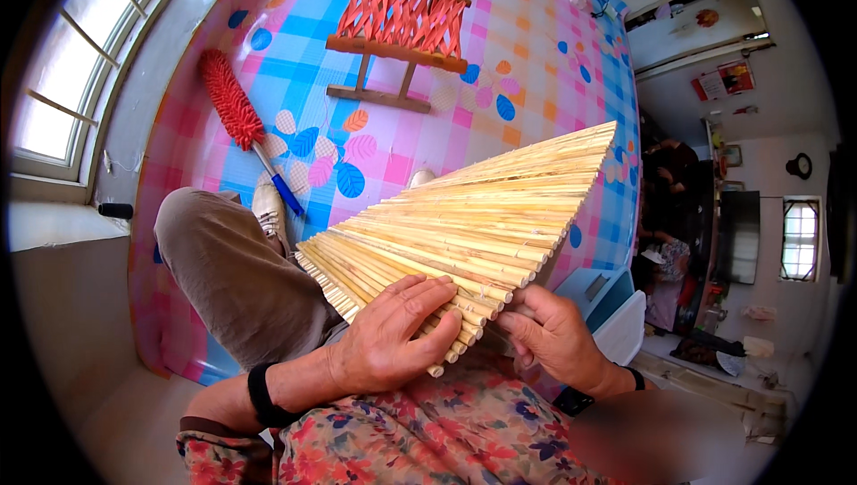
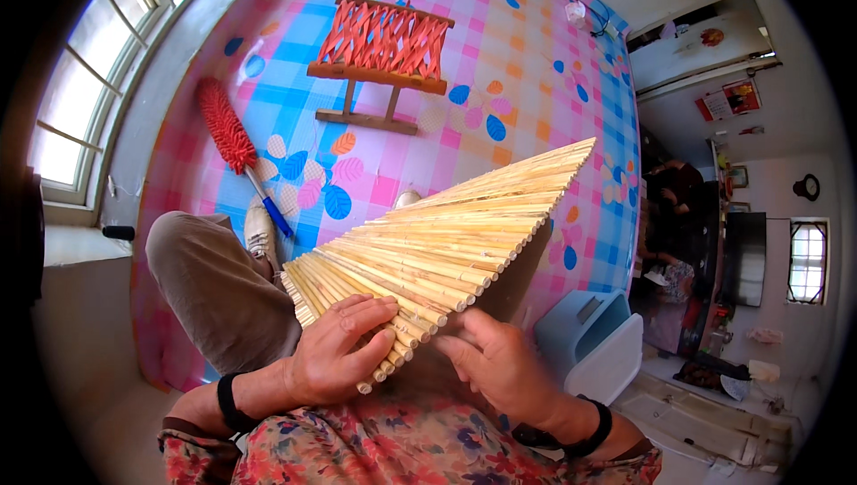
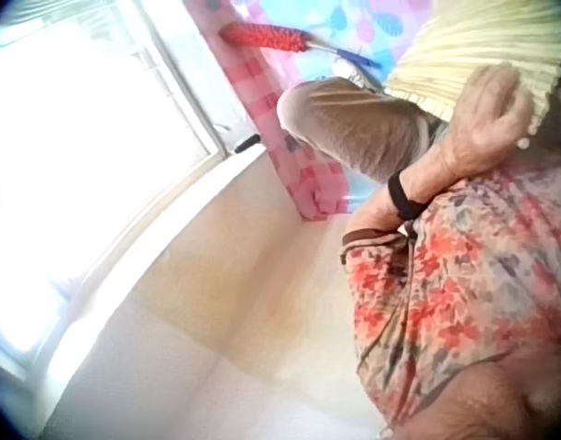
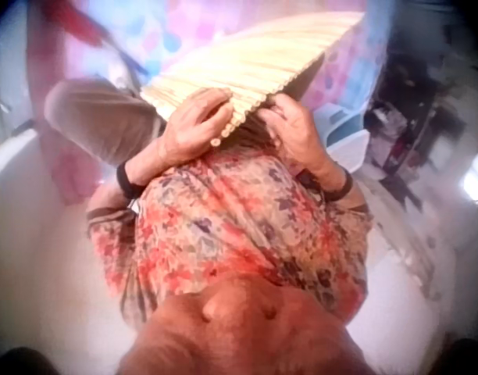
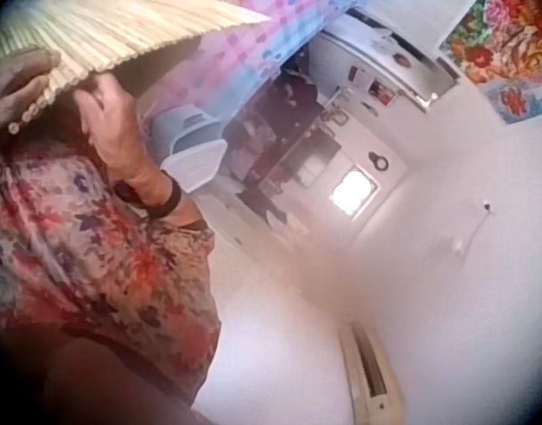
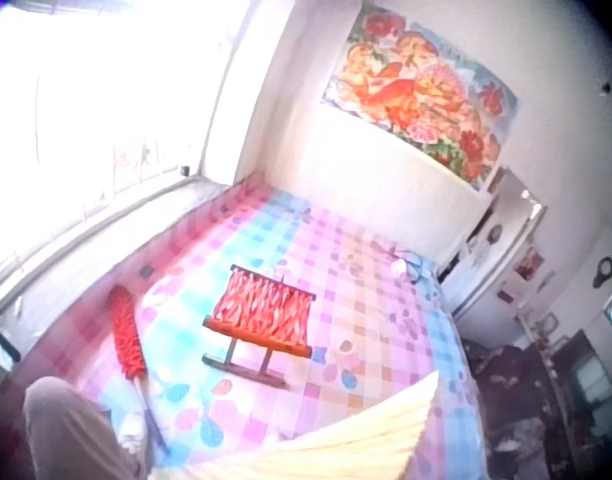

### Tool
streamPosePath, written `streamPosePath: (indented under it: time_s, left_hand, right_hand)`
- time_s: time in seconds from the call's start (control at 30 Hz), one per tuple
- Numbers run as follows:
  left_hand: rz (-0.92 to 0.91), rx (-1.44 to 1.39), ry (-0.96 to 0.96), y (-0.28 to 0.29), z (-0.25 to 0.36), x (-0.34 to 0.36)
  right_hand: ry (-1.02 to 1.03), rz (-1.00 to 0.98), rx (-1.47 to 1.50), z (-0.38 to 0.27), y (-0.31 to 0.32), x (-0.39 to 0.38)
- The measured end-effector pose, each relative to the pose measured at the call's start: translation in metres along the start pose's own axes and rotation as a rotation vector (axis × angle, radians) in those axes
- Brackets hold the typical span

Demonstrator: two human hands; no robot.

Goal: The person uses a needle and thread to sew along the edge of a bamboo mat, repeatedly passing the needle through the gaps between the slats to bind them.

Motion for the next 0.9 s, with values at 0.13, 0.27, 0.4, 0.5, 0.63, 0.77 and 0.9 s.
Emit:
streamPosePath:
  time_s: [0.13, 0.27, 0.4, 0.5, 0.63, 0.77, 0.9]
  left_hand:
    - [0.025, 0.003, 0.002, 0.0, 0.001, 0.002]
    - [0.033, -0.022, 0.046, 0.002, 0.001, 0.006]
    - [0.054, -0.036, 0.018, 0.001, -0.001, 0.005]
    - [-0.001, -0.027, 0.008, -0.001, -0.004, 0.004]
    - [0.007, -0.018, -0.019, -0.001, -0.004, 0.003]
    - [0.022, -0.009, -0.032, -0.002, -0.005, 0.002]
    - [0.043, -0.014, -0.015, -0.004, -0.004, 0.001]
  right_hand:
    - [-0.058, -0.008, 0.155, 0.0, -0.002, -0.004]
    - [-0.007, -0.015, 0.174, -0.003, 0.002, -0.001]
    - [-0.023, -0.032, 0.216, -0.004, 0.0, 0.001]
    - [-0.041, -0.062, 0.21, -0.007, 0.001, 0.003]
    - [-0.088, -0.091, 0.221, -0.003, -0.001, 0.006]
    - [-0.115, -0.097, 0.202, -0.006, -0.004, 0.01]
    - [-0.185, -0.07, 0.267, -0.005, -0.008, 0.016]
Point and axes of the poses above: each hand's wrist, its own x-axis towards the middle knuckle, its own y-axis out of the back of the hand, z = x × y, the point moved 5 cm from there along x, towards the middle knuckle, and after that the axes turned 6 degrees about z, right-handed, at the moved point
